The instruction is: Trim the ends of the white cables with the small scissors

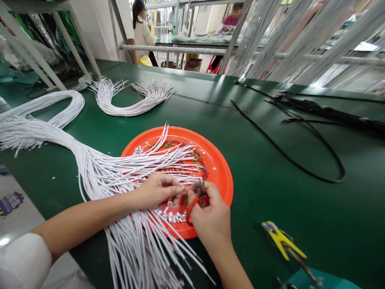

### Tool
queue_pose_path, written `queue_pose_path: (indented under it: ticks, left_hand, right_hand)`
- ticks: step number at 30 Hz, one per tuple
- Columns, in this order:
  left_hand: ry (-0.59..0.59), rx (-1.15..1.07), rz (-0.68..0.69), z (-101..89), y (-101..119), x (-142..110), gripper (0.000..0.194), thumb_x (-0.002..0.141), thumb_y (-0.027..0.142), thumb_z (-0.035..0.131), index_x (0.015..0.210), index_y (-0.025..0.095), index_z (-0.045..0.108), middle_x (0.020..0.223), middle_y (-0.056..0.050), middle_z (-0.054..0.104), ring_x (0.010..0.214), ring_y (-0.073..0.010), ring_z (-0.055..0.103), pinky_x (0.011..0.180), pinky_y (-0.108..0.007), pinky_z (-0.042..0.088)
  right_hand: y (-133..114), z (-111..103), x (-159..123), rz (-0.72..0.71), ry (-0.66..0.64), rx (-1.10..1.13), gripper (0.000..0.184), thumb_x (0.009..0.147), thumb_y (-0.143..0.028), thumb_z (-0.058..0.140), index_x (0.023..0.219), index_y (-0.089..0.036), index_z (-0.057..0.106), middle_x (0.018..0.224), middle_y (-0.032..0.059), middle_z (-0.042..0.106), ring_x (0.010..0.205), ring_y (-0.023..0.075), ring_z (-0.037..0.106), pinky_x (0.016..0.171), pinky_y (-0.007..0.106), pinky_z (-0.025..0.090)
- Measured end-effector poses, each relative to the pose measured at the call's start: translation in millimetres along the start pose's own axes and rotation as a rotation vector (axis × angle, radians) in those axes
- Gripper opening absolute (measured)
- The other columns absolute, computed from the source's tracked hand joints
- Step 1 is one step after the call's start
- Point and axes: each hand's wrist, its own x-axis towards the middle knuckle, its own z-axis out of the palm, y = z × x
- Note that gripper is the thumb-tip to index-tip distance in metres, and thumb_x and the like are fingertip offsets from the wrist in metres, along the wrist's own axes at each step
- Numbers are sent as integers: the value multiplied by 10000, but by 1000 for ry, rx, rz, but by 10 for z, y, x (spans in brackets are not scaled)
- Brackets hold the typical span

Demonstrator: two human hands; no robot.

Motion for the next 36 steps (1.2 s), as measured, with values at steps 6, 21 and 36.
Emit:
queue_pose_path:
  ticks: [6, 21, 36]
  left_hand:
    - [-9, 30, 48, -6, -94, 27, 205, 758, 278, 549, 761, 89, 626, 611, -18, 593, 520, -69, 502, 510, -189, 392]
    - [3, 7, 39, -2, -82, 8, 171, 746, 258, 560, 729, 99, 620, 590, 3, 568, 503, -57, 483, 510, -184, 395]
    - [-27, 84, 7, -13, -62, 10, 142, 737, 217, 574, 721, 91, 639, 569, 17, 545, 474, -49, 457, 486, -181, 371]
  right_hand:
    - [-55, 0, 7, -17, 87, 310, 258, 639, -327, 689, 813, -202, 545, 762, 27, 653, 686, 159, 631, 635, 277, 515]
    - [34, 45, -23, -68, 113, 50, 238, 709, -389, 625, 836, -195, 573, 742, 26, 625, 620, 142, 578, 537, 244, 462]
    - [38, 40, -34, -48, 30, 219, 199, 686, -321, 666, 799, -205, 550, 723, 1, 613, 652, 133, 585, 598, 253, 482]
